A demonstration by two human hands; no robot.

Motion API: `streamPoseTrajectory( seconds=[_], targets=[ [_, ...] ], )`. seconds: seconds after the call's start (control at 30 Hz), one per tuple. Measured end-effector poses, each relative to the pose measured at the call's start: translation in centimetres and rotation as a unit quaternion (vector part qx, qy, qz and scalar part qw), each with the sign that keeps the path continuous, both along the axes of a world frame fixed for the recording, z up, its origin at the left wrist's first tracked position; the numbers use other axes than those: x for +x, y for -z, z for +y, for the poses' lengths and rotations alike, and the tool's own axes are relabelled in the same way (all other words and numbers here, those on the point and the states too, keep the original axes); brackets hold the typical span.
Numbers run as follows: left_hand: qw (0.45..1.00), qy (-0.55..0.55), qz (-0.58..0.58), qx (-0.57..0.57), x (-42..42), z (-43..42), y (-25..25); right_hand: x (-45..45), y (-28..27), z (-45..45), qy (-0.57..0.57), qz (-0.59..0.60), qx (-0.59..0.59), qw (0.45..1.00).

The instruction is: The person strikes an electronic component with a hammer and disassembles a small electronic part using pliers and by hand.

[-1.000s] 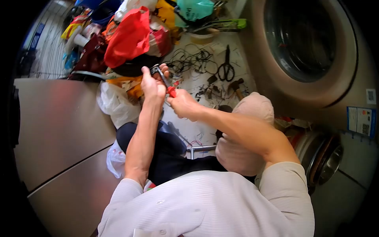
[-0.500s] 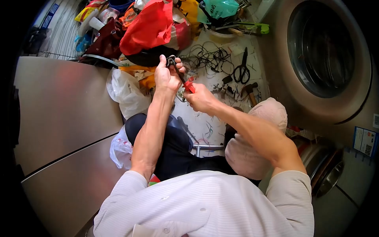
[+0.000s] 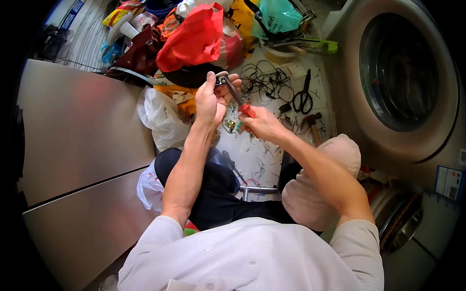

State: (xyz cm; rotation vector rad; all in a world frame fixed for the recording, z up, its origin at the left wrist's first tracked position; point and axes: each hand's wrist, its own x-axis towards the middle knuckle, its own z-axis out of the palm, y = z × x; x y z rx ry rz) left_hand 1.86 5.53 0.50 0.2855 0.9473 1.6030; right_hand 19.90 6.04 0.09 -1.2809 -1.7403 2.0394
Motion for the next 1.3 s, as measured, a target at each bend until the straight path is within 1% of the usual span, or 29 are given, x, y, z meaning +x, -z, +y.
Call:
streamPoseTrajectory(
  seconds=[0.03,0.1,0.13,0.17,0.23,0.27,0.37,0.5,0.57,0.6,0.67,0.73,0.77,0.97,1.03,1.07,1.1,1.13,1.2,1.27,1.3],
  targets=[
    [1.000,0.014,0.017,0.019,-0.2,-0.3,-0.3,0.2,-0.2,0.2,-0.002,0.002,-0.001,1.000],
    [1.000,0.012,0.021,0.018,-0.5,-0.9,-0.5,0.4,-1.0,0.6,-0.053,-0.064,0.025,0.996],
    [1.000,0.002,0.009,0.002,-0.5,-1.3,-0.4,0.4,-1.5,0.3,-0.034,-0.034,0.014,0.999],
    [1.000,-0.006,-0.003,-0.012,-0.4,-1.5,-0.3,0.3,-2.1,0.3,-0.037,-0.032,0.015,0.999],
    [1.000,-0.021,-0.012,-0.015,-0.5,-1.6,-0.1,0.6,-2.9,0.4,-0.112,-0.152,0.125,0.974],
    [0.999,-0.033,-0.016,-0.017,-0.7,-1.5,0.1,0.7,-2.6,0.0,-0.108,-0.173,0.205,0.957],
    [0.999,-0.044,-0.026,-0.015,-1.0,-1.5,0.2,0.9,-1.3,-0.2,-0.083,-0.138,0.186,0.969],
    [0.998,-0.044,-0.049,-0.008,-0.6,-1.5,0.1,0.6,-2.0,0.0,-0.089,-0.144,0.166,0.972],
    [0.998,-0.044,-0.051,-0.003,-0.5,-1.5,0.1,0.6,-2.0,0.0,-0.083,-0.120,0.128,0.981],
    [0.997,-0.046,-0.067,-0.009,-0.6,-1.4,0.1,0.6,-2.4,0.0,-0.084,-0.120,0.128,0.981],
    [0.995,-0.050,-0.083,-0.014,-0.7,-1.4,0.0,0.4,-3.4,0.1,-0.082,-0.104,0.076,0.988],
    [0.990,-0.059,-0.127,-0.032,-0.8,-1.5,-0.2,0.4,-3.4,0.0,-0.074,-0.101,0.070,0.990],
    [0.990,-0.059,-0.127,-0.032,-0.8,-1.5,-0.2,0.5,-3.4,-0.1,-0.063,-0.098,0.062,0.991],
    [0.993,-0.063,-0.101,-0.019,-0.7,-1.7,-0.5,0.4,-4.1,-0.3,-0.069,-0.111,0.065,0.989],
    [0.997,-0.059,-0.044,-0.013,-0.5,-1.9,-1.0,0.4,-4.1,-0.1,-0.076,-0.121,0.064,0.988],
    [0.997,-0.059,-0.044,-0.014,-0.4,-1.9,-1.0,0.4,-4.1,-0.1,-0.085,-0.132,0.062,0.986],
    [0.998,-0.055,-0.020,-0.005,-0.4,-1.9,-0.9,0.5,-4.2,-0.1,-0.084,-0.132,0.061,0.986],
    [0.999,-0.052,0.005,0.004,-0.4,-1.9,-0.9,0.4,-4.2,-0.2,-0.079,-0.131,0.062,0.986],
    [0.999,-0.052,0.010,-0.003,-0.3,-2.0,-0.8,0.5,-3.9,-0.4,-0.074,-0.129,0.064,0.987],
    [0.998,-0.053,0.015,-0.008,-0.2,-1.9,-0.8,0.7,-2.6,-0.7,-0.053,-0.097,0.092,0.990],
    [0.998,-0.053,0.021,-0.005,-0.3,-1.9,-0.7,0.7,-3.0,-0.6,-0.052,-0.097,0.092,0.990]
  ],
)
